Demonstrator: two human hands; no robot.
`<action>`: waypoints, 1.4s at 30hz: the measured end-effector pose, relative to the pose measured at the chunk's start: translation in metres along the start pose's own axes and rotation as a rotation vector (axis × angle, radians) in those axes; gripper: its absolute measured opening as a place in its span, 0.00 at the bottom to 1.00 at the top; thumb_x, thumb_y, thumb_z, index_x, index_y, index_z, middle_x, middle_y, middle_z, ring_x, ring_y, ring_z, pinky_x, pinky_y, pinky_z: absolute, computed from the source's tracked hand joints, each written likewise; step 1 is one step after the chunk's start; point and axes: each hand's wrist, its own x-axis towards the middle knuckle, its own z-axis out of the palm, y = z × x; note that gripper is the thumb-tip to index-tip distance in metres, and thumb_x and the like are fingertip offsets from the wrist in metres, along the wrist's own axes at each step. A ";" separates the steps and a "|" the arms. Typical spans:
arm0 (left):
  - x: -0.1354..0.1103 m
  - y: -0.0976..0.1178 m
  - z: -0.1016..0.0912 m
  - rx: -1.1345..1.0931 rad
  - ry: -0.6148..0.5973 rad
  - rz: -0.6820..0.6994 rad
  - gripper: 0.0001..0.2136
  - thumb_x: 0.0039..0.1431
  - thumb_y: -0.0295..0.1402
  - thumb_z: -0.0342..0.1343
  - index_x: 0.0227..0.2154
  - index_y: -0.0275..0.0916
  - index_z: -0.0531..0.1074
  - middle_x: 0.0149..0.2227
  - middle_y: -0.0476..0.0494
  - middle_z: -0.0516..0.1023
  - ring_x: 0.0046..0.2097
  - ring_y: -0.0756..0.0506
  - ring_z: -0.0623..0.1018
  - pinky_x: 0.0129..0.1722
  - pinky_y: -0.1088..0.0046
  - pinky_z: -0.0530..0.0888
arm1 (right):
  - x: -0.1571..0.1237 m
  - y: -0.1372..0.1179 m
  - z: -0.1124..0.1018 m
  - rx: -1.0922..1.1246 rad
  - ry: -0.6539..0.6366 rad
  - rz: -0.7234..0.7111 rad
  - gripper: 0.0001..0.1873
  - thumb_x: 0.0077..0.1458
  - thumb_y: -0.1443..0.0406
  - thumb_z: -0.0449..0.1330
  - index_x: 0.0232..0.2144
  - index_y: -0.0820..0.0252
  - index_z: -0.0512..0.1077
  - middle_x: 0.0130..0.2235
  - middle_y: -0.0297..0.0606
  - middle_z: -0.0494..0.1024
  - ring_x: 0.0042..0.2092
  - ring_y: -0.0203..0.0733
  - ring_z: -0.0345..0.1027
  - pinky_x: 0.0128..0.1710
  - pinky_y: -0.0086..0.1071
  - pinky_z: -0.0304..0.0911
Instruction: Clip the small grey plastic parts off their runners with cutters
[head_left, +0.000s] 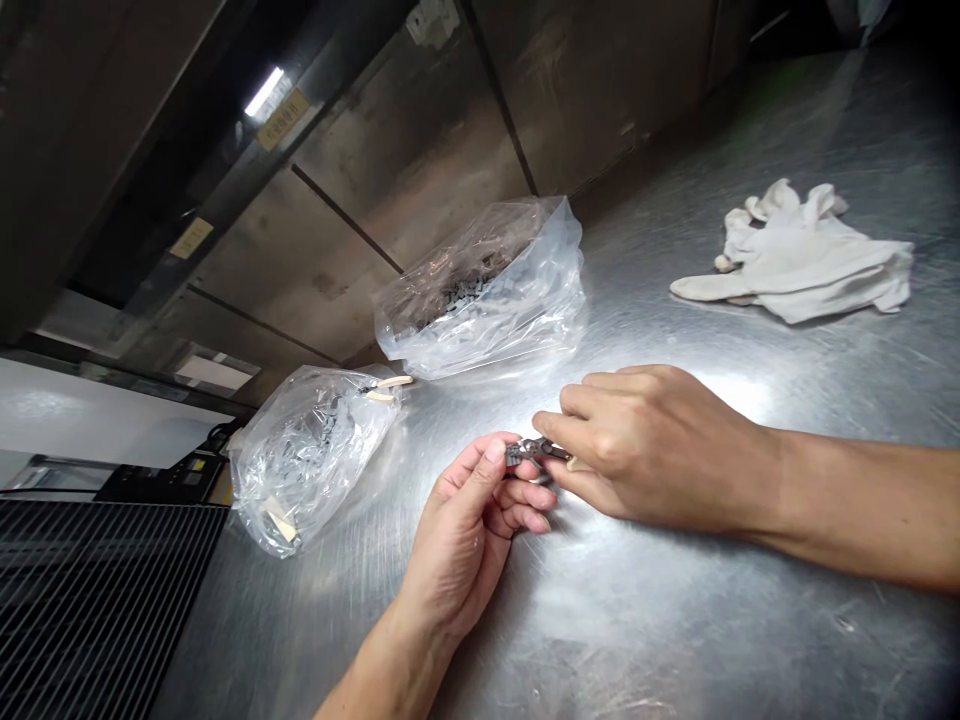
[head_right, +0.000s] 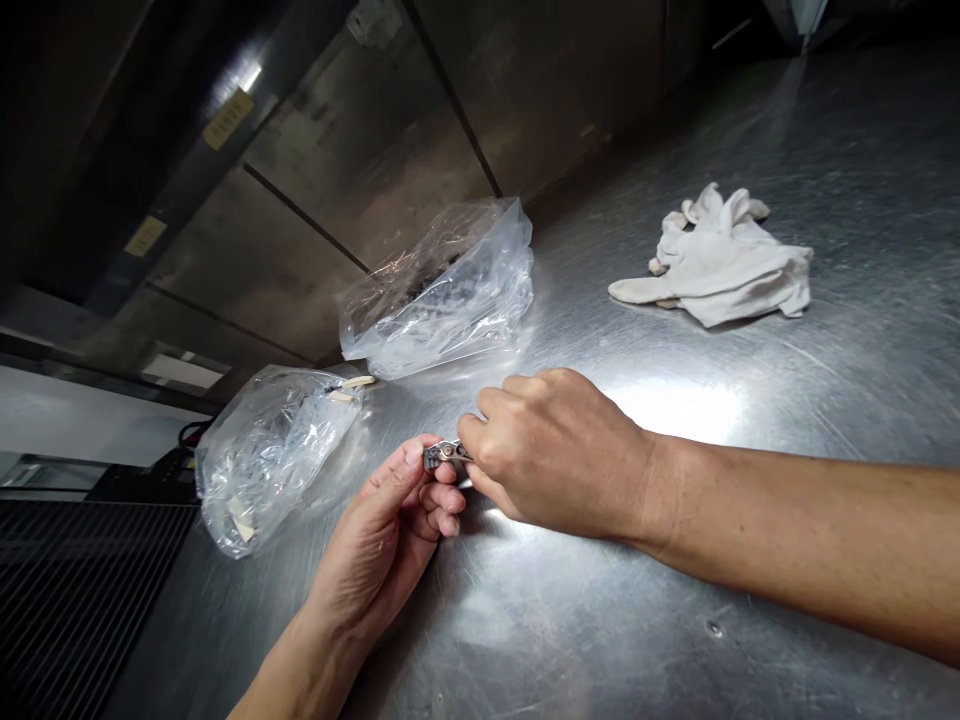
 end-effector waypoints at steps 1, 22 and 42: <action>0.000 0.000 0.000 -0.001 -0.002 -0.004 0.08 0.60 0.32 0.67 0.37 0.33 0.77 0.30 0.45 0.81 0.28 0.50 0.82 0.26 0.80 0.80 | 0.000 0.000 0.000 0.001 0.004 -0.004 0.08 0.59 0.64 0.60 0.28 0.58 0.74 0.26 0.36 0.73 0.27 0.42 0.61 0.28 0.37 0.44; 0.001 0.000 -0.005 0.012 0.007 -0.017 0.09 0.58 0.32 0.69 0.35 0.33 0.76 0.29 0.45 0.81 0.27 0.50 0.81 0.27 0.80 0.80 | -0.001 -0.001 -0.001 -0.039 -0.020 -0.044 0.05 0.57 0.70 0.61 0.29 0.59 0.73 0.26 0.35 0.72 0.26 0.42 0.62 0.26 0.36 0.43; -0.001 0.001 0.000 0.007 0.030 -0.001 0.09 0.61 0.29 0.65 0.43 0.32 0.78 0.29 0.44 0.81 0.28 0.50 0.81 0.28 0.79 0.80 | -0.001 0.003 0.000 0.005 -0.040 -0.048 0.06 0.59 0.64 0.60 0.30 0.59 0.75 0.26 0.35 0.73 0.25 0.40 0.59 0.26 0.36 0.41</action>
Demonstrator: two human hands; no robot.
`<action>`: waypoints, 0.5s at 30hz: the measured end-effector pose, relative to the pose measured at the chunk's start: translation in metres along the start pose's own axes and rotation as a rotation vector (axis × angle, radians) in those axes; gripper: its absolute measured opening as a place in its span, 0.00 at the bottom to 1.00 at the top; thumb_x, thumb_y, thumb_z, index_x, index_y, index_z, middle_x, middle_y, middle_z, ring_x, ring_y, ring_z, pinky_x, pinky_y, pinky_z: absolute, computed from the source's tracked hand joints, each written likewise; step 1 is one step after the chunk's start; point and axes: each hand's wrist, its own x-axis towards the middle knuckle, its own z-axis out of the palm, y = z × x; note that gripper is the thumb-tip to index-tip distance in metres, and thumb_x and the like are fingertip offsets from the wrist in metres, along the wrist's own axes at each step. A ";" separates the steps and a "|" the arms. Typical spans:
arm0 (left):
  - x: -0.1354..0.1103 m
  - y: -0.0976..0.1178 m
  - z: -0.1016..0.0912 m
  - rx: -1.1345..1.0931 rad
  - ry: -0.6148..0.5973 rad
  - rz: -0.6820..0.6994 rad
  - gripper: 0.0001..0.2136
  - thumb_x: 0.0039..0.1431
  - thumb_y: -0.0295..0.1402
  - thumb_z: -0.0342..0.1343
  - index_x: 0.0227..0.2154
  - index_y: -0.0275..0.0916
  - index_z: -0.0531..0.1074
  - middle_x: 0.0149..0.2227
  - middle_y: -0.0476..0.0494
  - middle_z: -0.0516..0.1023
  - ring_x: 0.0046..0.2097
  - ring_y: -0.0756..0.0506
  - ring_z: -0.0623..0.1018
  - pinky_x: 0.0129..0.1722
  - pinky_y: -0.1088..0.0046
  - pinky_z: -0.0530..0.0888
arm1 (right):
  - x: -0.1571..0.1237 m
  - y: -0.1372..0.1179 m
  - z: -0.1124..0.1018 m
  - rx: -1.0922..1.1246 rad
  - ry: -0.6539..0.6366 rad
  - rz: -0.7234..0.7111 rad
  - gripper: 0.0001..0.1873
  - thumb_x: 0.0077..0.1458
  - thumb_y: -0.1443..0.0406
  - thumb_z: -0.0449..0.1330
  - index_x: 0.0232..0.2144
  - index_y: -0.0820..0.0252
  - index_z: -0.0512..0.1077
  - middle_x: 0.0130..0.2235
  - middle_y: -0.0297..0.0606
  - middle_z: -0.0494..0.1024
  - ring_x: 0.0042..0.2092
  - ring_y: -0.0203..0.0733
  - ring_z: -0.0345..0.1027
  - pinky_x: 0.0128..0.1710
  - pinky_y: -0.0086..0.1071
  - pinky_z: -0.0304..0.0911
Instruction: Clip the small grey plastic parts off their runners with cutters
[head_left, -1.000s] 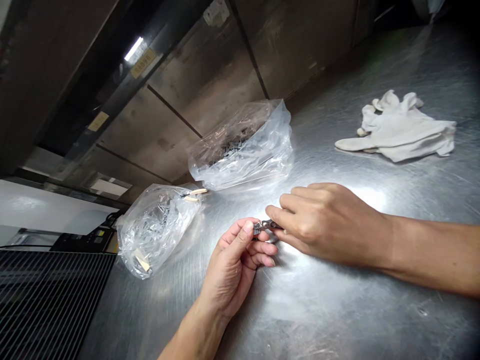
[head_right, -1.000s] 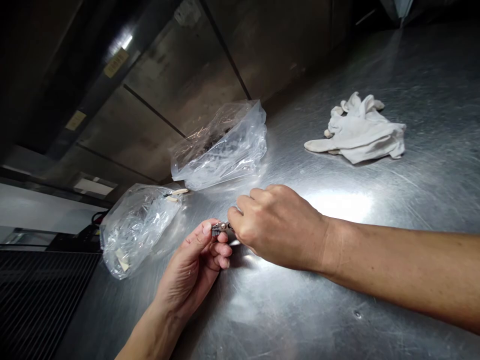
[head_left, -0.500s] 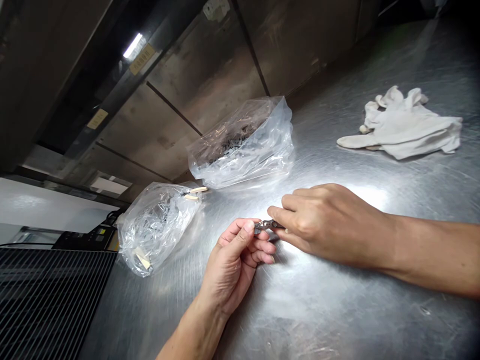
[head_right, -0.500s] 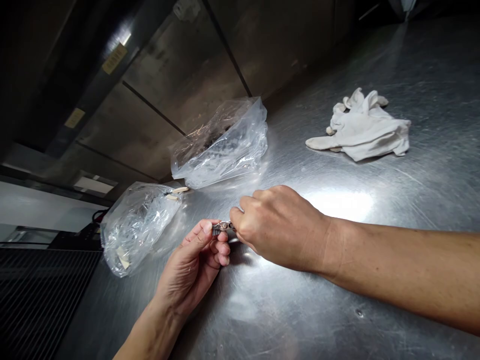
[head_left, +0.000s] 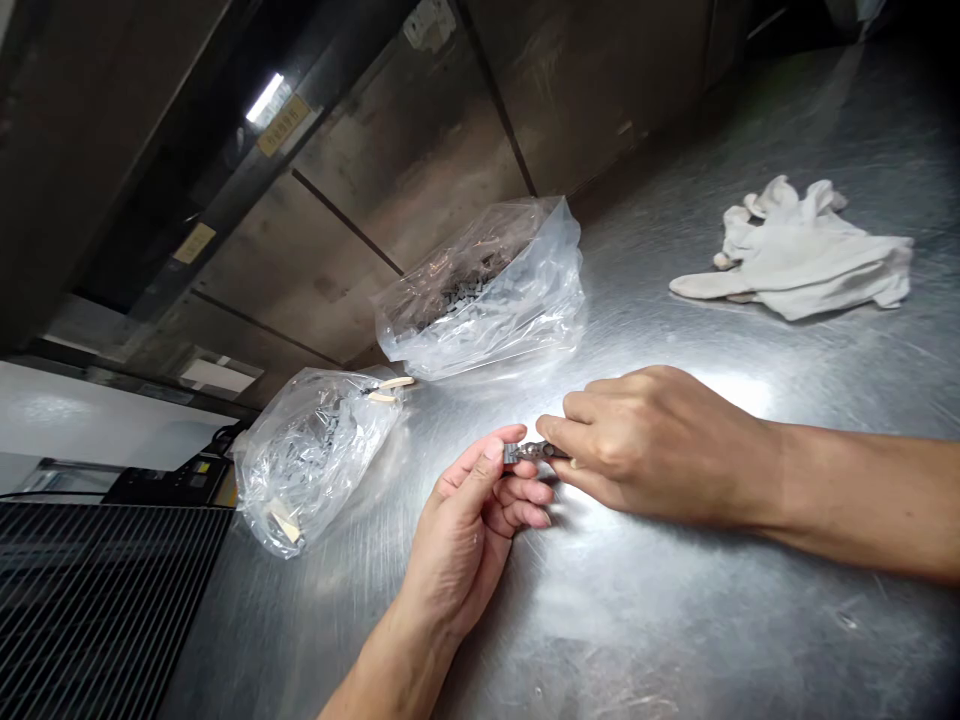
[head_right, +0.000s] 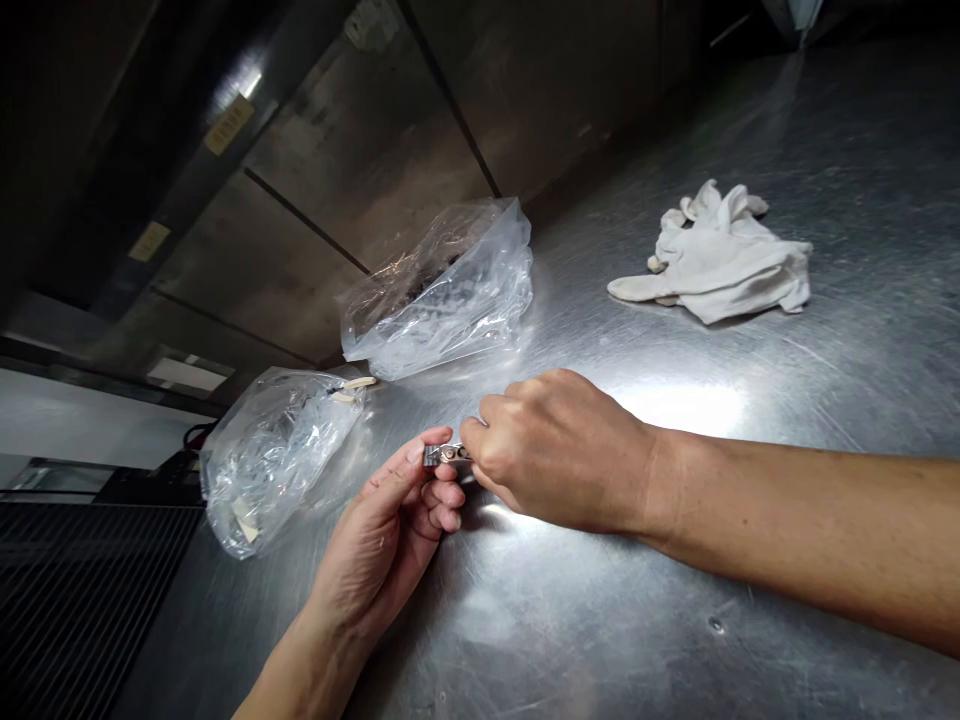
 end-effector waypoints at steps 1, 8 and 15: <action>0.000 0.000 0.000 0.001 -0.002 0.002 0.09 0.61 0.29 0.65 0.42 0.31 0.79 0.30 0.43 0.81 0.29 0.50 0.81 0.28 0.80 0.80 | 0.000 0.000 0.000 -0.004 0.014 0.005 0.07 0.59 0.64 0.60 0.29 0.59 0.75 0.26 0.35 0.73 0.25 0.40 0.59 0.27 0.36 0.42; -0.002 -0.003 -0.001 0.025 0.001 0.034 0.08 0.61 0.33 0.66 0.40 0.34 0.80 0.28 0.42 0.82 0.28 0.51 0.80 0.29 0.81 0.79 | 0.000 -0.003 0.001 0.008 0.036 0.026 0.07 0.56 0.64 0.61 0.26 0.57 0.73 0.25 0.35 0.71 0.26 0.41 0.59 0.28 0.37 0.44; -0.001 -0.001 -0.001 0.035 -0.013 0.020 0.08 0.61 0.33 0.66 0.39 0.34 0.80 0.26 0.45 0.80 0.27 0.52 0.77 0.28 0.82 0.77 | 0.002 -0.003 0.000 0.022 0.012 0.031 0.07 0.57 0.62 0.62 0.28 0.58 0.74 0.26 0.36 0.72 0.27 0.43 0.61 0.29 0.37 0.44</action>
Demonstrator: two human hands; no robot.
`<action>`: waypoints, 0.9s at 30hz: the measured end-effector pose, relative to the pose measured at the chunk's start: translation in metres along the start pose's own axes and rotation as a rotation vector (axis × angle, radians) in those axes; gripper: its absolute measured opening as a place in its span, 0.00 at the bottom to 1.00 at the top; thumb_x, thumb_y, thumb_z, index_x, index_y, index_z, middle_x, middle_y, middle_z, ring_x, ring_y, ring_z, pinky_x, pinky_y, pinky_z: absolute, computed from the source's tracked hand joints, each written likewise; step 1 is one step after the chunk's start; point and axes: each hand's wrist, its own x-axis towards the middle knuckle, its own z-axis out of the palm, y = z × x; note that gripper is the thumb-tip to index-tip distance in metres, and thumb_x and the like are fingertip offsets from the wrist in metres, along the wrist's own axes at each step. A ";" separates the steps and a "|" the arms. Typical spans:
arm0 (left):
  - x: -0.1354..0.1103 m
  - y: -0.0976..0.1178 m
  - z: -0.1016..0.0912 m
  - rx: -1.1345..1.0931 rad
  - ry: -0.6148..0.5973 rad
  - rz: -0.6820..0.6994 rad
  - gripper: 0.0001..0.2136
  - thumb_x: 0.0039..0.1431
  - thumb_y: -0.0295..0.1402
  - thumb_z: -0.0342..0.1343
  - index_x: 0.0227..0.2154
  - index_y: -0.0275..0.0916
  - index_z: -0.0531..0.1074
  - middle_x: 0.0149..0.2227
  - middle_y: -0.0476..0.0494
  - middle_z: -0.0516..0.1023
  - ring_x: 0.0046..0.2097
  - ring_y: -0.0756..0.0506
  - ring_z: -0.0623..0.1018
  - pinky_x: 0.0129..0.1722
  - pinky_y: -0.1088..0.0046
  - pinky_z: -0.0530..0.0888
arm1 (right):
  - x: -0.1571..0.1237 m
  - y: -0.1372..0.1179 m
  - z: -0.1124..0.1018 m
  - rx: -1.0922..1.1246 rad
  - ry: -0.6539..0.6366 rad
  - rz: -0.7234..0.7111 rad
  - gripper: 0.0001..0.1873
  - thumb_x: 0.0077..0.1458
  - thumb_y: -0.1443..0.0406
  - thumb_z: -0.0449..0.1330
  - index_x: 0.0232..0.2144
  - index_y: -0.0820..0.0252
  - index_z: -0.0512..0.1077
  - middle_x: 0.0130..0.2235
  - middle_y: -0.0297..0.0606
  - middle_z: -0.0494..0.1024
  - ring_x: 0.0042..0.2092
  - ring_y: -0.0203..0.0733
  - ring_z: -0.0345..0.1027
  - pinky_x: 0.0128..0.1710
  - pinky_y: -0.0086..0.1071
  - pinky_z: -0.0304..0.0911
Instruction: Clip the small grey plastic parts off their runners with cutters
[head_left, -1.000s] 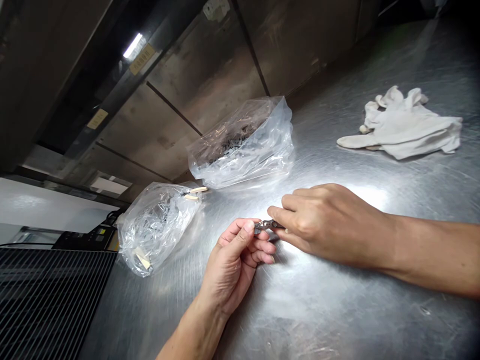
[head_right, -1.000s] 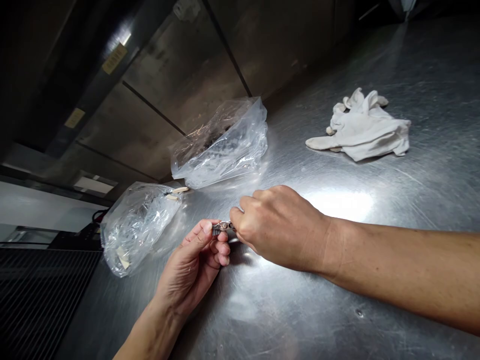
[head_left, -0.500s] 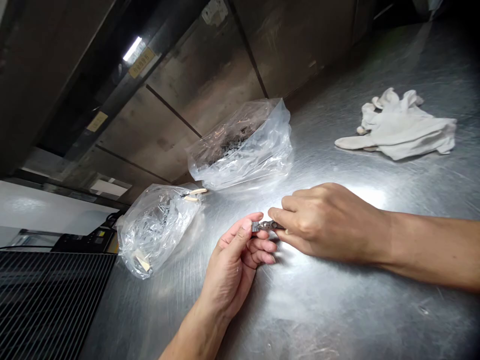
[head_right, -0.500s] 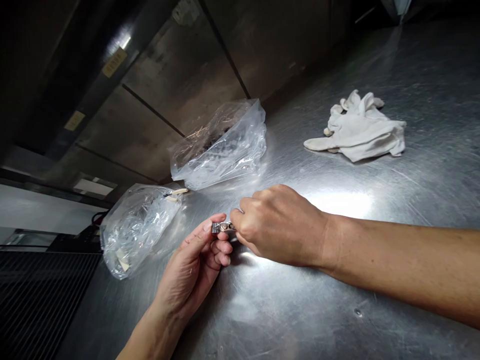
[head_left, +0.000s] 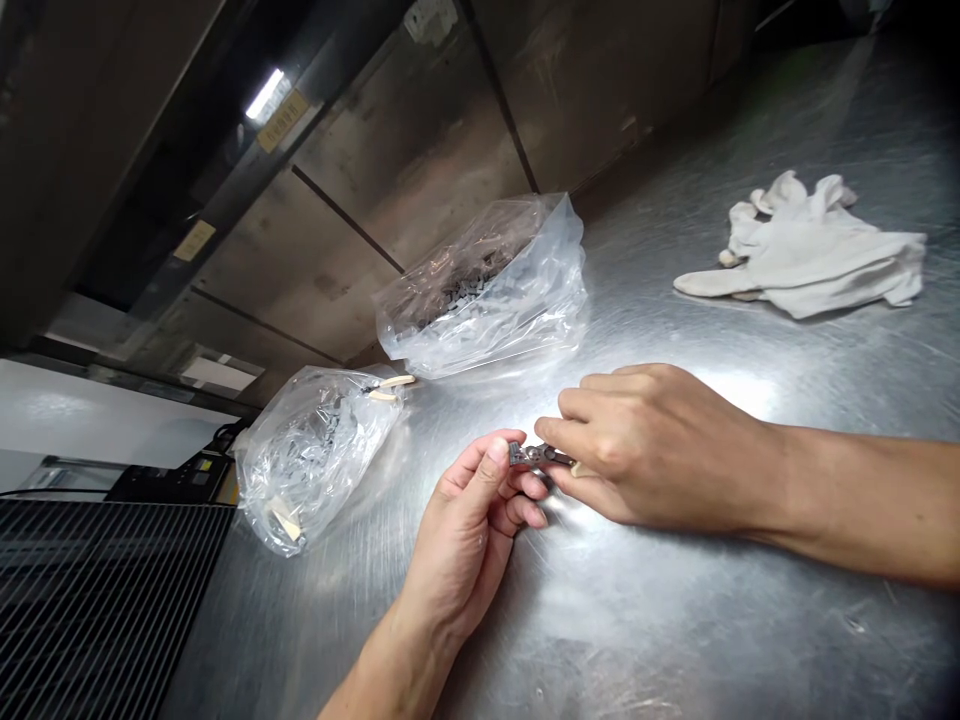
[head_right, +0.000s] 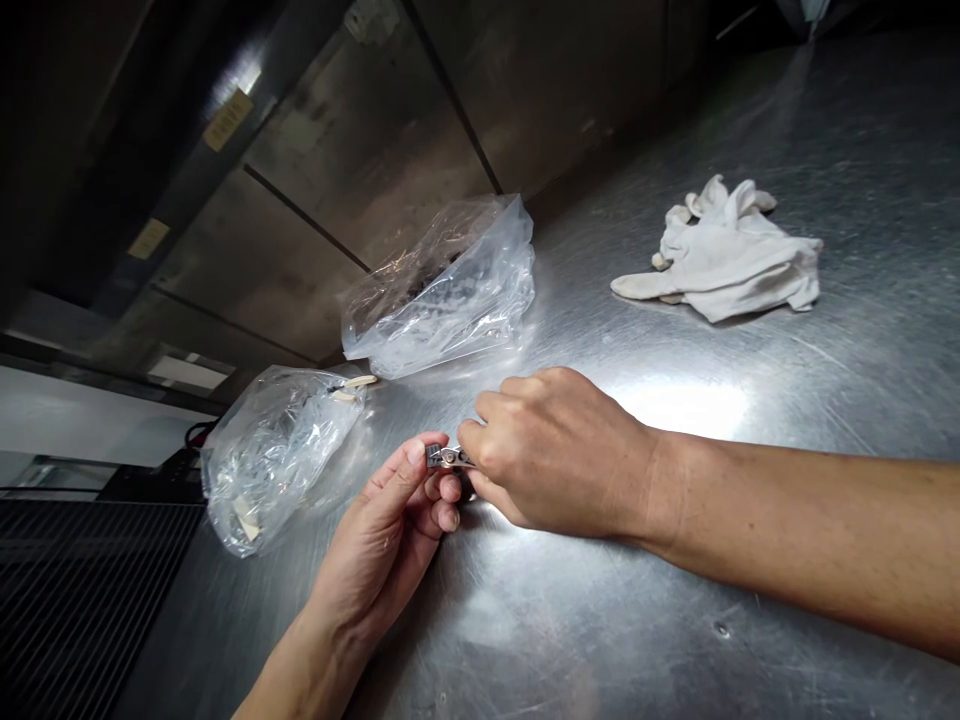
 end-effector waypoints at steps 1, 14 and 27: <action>0.000 0.000 0.000 0.001 -0.002 -0.001 0.08 0.61 0.33 0.66 0.39 0.34 0.80 0.26 0.45 0.80 0.27 0.52 0.77 0.28 0.82 0.77 | 0.000 0.000 0.000 0.002 -0.003 0.000 0.07 0.57 0.62 0.62 0.28 0.58 0.74 0.26 0.36 0.72 0.27 0.43 0.62 0.29 0.37 0.44; 0.003 -0.002 -0.002 0.002 -0.005 0.003 0.09 0.58 0.33 0.68 0.37 0.32 0.80 0.25 0.45 0.79 0.26 0.53 0.77 0.29 0.82 0.77 | -0.001 0.000 0.000 0.029 -0.068 0.009 0.06 0.58 0.62 0.63 0.31 0.58 0.76 0.27 0.34 0.73 0.26 0.42 0.63 0.27 0.37 0.42; 0.003 -0.001 -0.001 -0.011 0.010 0.000 0.10 0.55 0.33 0.70 0.36 0.32 0.81 0.24 0.44 0.80 0.25 0.52 0.78 0.28 0.83 0.77 | 0.000 0.001 0.000 0.032 -0.079 -0.002 0.05 0.59 0.65 0.62 0.31 0.58 0.76 0.26 0.34 0.74 0.25 0.42 0.64 0.26 0.36 0.42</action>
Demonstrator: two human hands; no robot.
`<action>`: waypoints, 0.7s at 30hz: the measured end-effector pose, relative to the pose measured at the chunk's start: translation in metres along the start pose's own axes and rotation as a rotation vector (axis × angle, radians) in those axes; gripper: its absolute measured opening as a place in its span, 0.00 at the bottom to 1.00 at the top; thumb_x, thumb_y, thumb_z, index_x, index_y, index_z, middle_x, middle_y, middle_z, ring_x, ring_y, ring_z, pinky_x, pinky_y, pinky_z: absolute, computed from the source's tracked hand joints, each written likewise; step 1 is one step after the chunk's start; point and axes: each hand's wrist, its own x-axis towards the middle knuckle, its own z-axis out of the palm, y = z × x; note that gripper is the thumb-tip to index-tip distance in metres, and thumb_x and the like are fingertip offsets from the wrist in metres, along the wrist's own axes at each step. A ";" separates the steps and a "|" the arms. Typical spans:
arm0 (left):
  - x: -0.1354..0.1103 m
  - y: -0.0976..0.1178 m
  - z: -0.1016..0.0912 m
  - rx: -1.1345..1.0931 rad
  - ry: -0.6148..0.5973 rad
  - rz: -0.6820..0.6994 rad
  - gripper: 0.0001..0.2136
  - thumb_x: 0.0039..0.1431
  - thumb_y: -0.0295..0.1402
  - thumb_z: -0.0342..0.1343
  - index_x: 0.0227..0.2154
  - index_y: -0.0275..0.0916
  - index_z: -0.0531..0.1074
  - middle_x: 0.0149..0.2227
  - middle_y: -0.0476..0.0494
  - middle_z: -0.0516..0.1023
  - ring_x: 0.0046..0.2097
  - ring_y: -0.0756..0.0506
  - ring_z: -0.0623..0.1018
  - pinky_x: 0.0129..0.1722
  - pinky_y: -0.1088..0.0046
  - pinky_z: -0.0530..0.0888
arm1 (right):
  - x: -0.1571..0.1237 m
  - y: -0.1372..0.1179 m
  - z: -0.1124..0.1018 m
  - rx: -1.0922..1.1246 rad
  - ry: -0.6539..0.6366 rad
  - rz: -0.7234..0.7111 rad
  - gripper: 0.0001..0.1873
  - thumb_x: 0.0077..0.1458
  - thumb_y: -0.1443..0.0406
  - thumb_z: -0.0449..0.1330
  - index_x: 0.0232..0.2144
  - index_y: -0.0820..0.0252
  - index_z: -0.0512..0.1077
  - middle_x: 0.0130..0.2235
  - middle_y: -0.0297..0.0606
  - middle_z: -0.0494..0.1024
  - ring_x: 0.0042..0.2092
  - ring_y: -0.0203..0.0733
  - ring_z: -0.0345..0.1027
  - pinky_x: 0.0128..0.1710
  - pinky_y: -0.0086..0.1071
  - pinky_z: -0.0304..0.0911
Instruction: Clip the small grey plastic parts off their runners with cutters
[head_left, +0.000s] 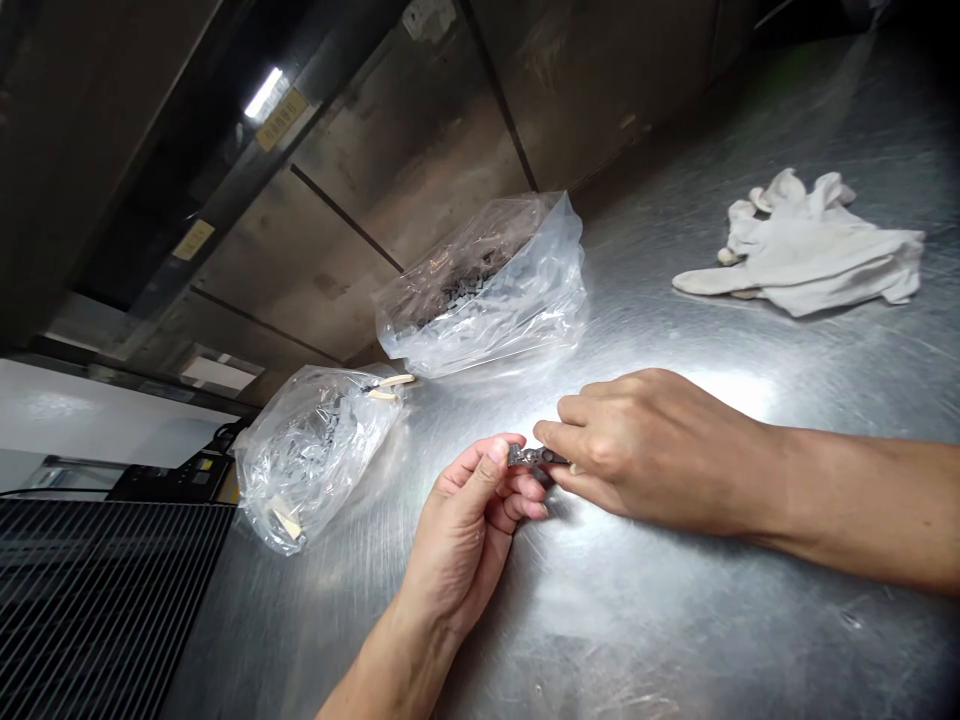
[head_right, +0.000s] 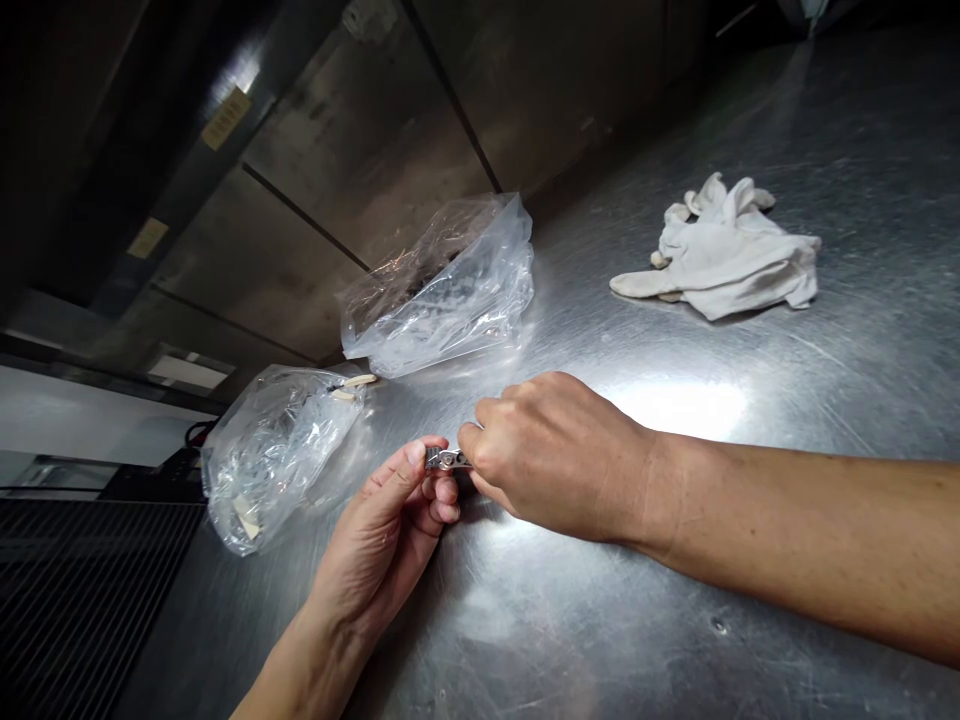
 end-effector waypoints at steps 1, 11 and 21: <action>0.000 0.000 0.000 -0.001 0.003 -0.001 0.09 0.56 0.33 0.70 0.36 0.32 0.81 0.24 0.44 0.80 0.25 0.52 0.78 0.28 0.83 0.77 | 0.000 0.000 0.000 0.002 -0.008 0.002 0.05 0.59 0.65 0.62 0.31 0.58 0.76 0.26 0.35 0.74 0.25 0.43 0.64 0.26 0.36 0.42; -0.001 0.000 0.000 -0.017 -0.004 0.013 0.07 0.58 0.31 0.68 0.36 0.31 0.81 0.25 0.44 0.79 0.26 0.52 0.78 0.29 0.81 0.79 | 0.002 0.000 0.000 0.063 -0.081 0.034 0.07 0.61 0.64 0.60 0.32 0.59 0.77 0.27 0.35 0.75 0.25 0.41 0.65 0.26 0.36 0.44; 0.000 -0.001 -0.001 -0.053 0.013 0.036 0.07 0.58 0.29 0.67 0.37 0.30 0.81 0.29 0.45 0.78 0.29 0.52 0.78 0.28 0.79 0.81 | 0.001 0.006 0.001 0.005 0.095 0.074 0.12 0.59 0.62 0.58 0.25 0.59 0.74 0.24 0.35 0.72 0.24 0.40 0.62 0.27 0.37 0.44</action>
